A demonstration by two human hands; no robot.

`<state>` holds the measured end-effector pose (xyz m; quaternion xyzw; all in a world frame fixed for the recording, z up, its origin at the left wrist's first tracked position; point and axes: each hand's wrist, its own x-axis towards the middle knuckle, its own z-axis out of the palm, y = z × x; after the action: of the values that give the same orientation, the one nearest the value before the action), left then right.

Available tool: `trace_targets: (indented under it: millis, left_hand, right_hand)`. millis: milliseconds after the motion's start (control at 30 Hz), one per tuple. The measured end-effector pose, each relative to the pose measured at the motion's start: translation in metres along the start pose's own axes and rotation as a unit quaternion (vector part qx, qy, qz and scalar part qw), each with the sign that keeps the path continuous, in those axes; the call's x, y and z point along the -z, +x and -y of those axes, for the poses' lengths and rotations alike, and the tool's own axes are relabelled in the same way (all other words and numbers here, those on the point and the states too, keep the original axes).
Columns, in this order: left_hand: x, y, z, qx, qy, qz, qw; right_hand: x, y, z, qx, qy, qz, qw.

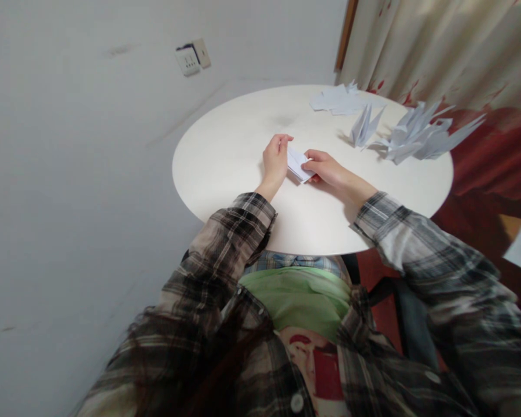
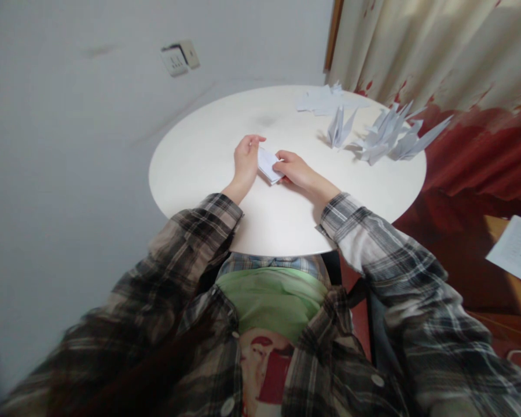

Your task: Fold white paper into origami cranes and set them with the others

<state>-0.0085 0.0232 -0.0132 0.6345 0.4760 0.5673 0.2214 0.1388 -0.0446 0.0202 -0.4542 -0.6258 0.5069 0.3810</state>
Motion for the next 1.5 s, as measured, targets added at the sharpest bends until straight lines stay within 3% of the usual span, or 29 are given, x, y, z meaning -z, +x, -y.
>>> trace_targets:
  millis: [167,333,433,600,833,1033,1333,1500]
  left_hand:
    - [0.003,-0.002,-0.007,0.024,-0.006,-0.009,1.0]
    - [-0.004,-0.009,-0.02,0.115,-0.04,0.085,0.989]
    - [-0.005,-0.014,-0.03,0.136,-0.033,0.147,0.979]
    - [-0.001,-0.018,-0.038,0.134,-0.037,0.185,0.973]
    - [-0.003,-0.017,-0.034,0.135,-0.056,0.202,0.968]
    - [-0.001,-0.018,-0.037,0.129,-0.062,0.172,0.975]
    - [-0.004,-0.019,-0.033,0.106,-0.095,0.166,0.976]
    - [-0.001,-0.022,-0.04,0.119,-0.092,0.169,0.974]
  right_hand:
    - [0.002,0.003,-0.005,0.03,-0.017,-0.026,0.999]
    - [0.012,0.019,-0.022,0.098,-0.065,-0.137,0.984]
    - [0.018,0.025,-0.029,0.112,-0.088,-0.163,0.976]
    - [0.022,0.029,-0.033,0.122,-0.116,-0.188,0.968]
    - [0.024,0.031,-0.037,0.124,-0.13,-0.228,0.957]
    - [0.026,0.03,-0.033,0.083,-0.15,-0.255,0.952]
    - [0.025,0.034,-0.038,0.094,-0.129,-0.237,0.958]
    - [0.026,0.033,-0.039,0.108,-0.116,-0.219,0.963]
